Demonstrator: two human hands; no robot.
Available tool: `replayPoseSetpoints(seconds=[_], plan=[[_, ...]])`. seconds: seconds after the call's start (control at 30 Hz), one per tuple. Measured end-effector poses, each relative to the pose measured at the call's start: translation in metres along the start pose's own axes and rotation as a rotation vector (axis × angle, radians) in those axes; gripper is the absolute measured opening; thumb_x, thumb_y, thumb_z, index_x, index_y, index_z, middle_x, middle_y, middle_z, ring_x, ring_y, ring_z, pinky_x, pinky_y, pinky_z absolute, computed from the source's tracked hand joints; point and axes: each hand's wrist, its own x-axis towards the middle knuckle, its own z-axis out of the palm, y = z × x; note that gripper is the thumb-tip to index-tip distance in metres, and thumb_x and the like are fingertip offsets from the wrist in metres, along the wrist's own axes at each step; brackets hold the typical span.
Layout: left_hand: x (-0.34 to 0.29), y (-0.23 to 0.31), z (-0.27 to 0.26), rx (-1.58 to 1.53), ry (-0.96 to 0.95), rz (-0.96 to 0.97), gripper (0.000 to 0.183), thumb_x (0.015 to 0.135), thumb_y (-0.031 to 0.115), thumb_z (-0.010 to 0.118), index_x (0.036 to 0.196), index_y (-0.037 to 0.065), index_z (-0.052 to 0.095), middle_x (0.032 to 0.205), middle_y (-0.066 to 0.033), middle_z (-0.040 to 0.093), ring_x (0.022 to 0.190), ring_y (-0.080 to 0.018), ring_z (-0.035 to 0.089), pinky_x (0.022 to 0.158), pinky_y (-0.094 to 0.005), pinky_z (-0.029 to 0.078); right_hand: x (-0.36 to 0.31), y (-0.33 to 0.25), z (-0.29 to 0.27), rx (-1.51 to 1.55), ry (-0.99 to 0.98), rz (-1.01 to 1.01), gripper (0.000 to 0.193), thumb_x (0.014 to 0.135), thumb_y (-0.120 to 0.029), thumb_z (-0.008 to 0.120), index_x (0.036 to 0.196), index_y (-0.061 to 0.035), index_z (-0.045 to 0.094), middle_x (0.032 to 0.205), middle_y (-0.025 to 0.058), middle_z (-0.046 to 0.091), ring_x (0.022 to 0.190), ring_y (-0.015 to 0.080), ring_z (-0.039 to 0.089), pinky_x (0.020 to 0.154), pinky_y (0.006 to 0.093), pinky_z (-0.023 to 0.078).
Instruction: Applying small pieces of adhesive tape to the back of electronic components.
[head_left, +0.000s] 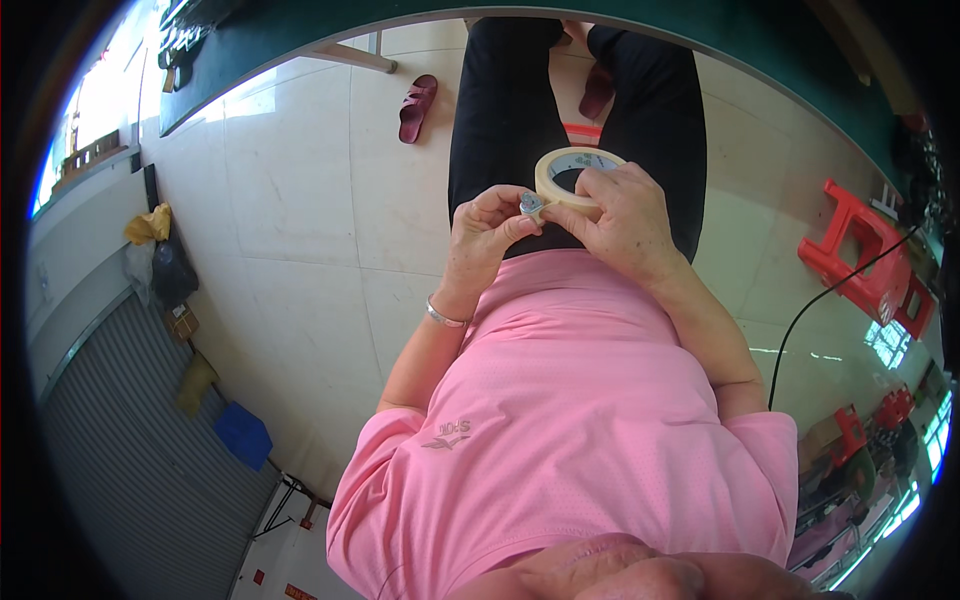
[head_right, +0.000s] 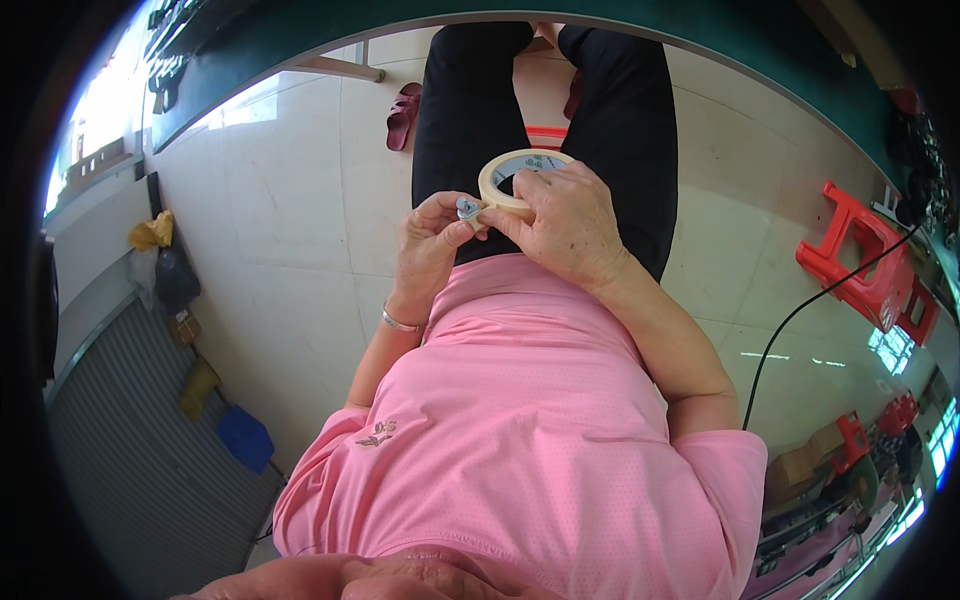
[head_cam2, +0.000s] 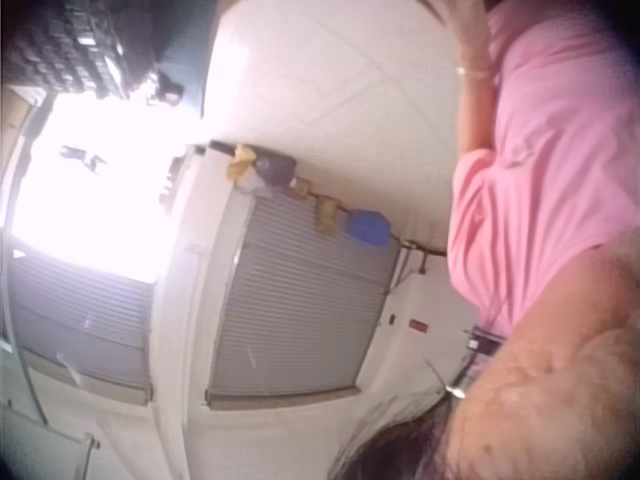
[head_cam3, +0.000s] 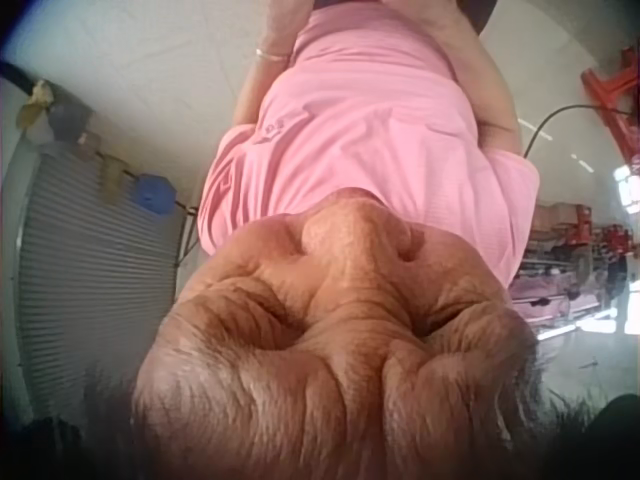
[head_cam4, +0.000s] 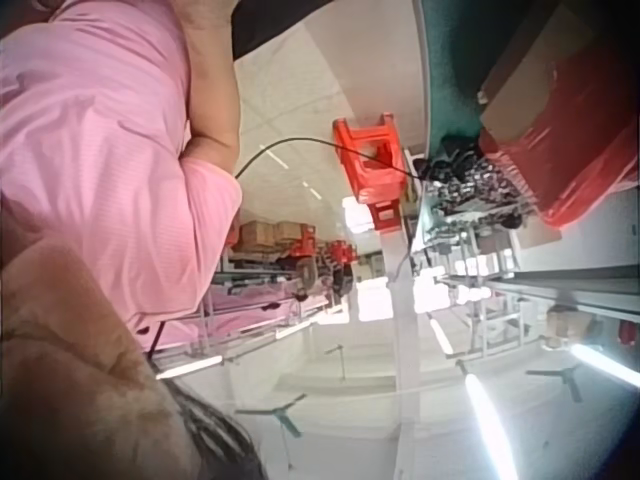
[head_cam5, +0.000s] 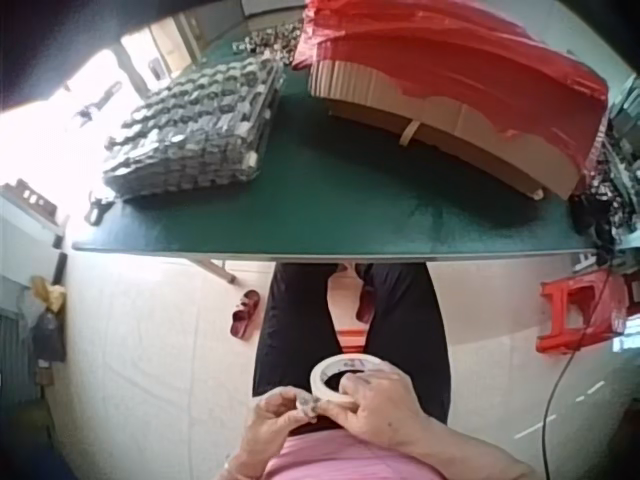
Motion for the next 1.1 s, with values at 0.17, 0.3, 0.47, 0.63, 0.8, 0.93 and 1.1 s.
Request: replayPoseSetpoints(seconds=[0.17,0.3,0.47,0.63,0.8,0.93,1.1], plan=[[-0.001,0.007,0.010,-0.046,0.005,-0.015,0.024,0.097,0.011,0.065,0.115,-0.004,0.065,0.096,-0.0086,0.071,0.086,-0.0138,0.068,0.083,-0.0288,0.058,0.003,-0.004,-0.002,-0.022,-0.056,0.042,0.047,0.081,-0.052,0.072,0.076,-0.0070,0.062,0.066,0.0108,0.066,0.065,0.0270,0.066,0.078,0.0408,0.053],[0.004,0.017,0.022,-0.190,0.053,-0.090,0.026,0.095,0.011,0.067,0.116,-0.004,0.065,0.097,-0.0100,0.072,0.087,-0.0155,0.069,0.083,-0.0297,0.058,0.003,-0.007,-0.001,-0.080,-0.038,0.062,0.047,0.083,-0.053,0.070,0.077,-0.0067,0.063,0.067,0.0114,0.067,0.066,0.0279,0.066,0.074,0.0408,0.053],[0.007,0.010,0.012,-0.144,-0.012,-0.030,0.028,0.090,0.010,0.072,0.114,-0.004,0.064,0.097,-0.0103,0.071,0.086,-0.0171,0.070,0.082,-0.0297,0.059,0.004,-0.012,-0.013,0.034,-0.108,0.104,0.048,0.083,-0.052,0.070,0.076,-0.0057,0.063,0.066,0.0110,0.066,0.065,0.0291,0.066,0.070,0.0406,0.053],[0.007,0.004,0.008,-0.237,-0.014,-0.058,0.027,0.088,0.010,0.074,0.110,-0.002,0.063,0.097,-0.0106,0.071,0.085,-0.0179,0.070,0.080,-0.0308,0.060,0.005,-0.010,-0.019,0.080,-0.169,0.169,0.044,0.083,-0.048,0.073,0.075,-0.0053,0.063,0.066,0.0123,0.065,0.065,0.0300,0.065,0.067,0.0415,0.053],[0.006,0.000,0.008,-0.145,0.007,-0.024,0.020,0.088,0.007,0.074,0.106,0.000,0.066,0.096,-0.0033,0.065,0.088,-0.0123,0.063,0.083,-0.0263,0.055,0.006,-0.009,-0.022,0.022,-0.170,0.133,0.039,0.082,-0.042,0.075,0.076,-0.0052,0.064,0.068,0.0126,0.066,0.067,0.0290,0.066,0.068,0.0422,0.052],[0.003,-0.001,0.009,-0.139,0.005,-0.039,0.026,0.087,0.016,0.077,0.108,0.003,0.068,0.099,-0.0022,0.060,0.089,-0.0131,0.054,0.082,-0.0263,0.047,0.006,-0.009,-0.024,0.056,-0.186,0.111,0.036,0.082,-0.040,0.076,0.080,-0.0063,0.065,0.069,0.0100,0.067,0.066,0.0267,0.065,0.072,0.0403,0.050],[0.003,-0.004,0.006,-0.231,-0.074,-0.016,0.023,0.084,0.014,0.079,0.100,0.000,0.069,0.095,-0.0016,0.062,0.084,-0.0093,0.057,0.078,-0.0222,0.048,0.005,-0.010,-0.021,0.090,-0.190,0.136,0.037,0.081,-0.043,0.077,0.083,-0.0072,0.066,0.070,0.0084,0.068,0.065,0.0254,0.065,0.074,0.0386,0.049]])
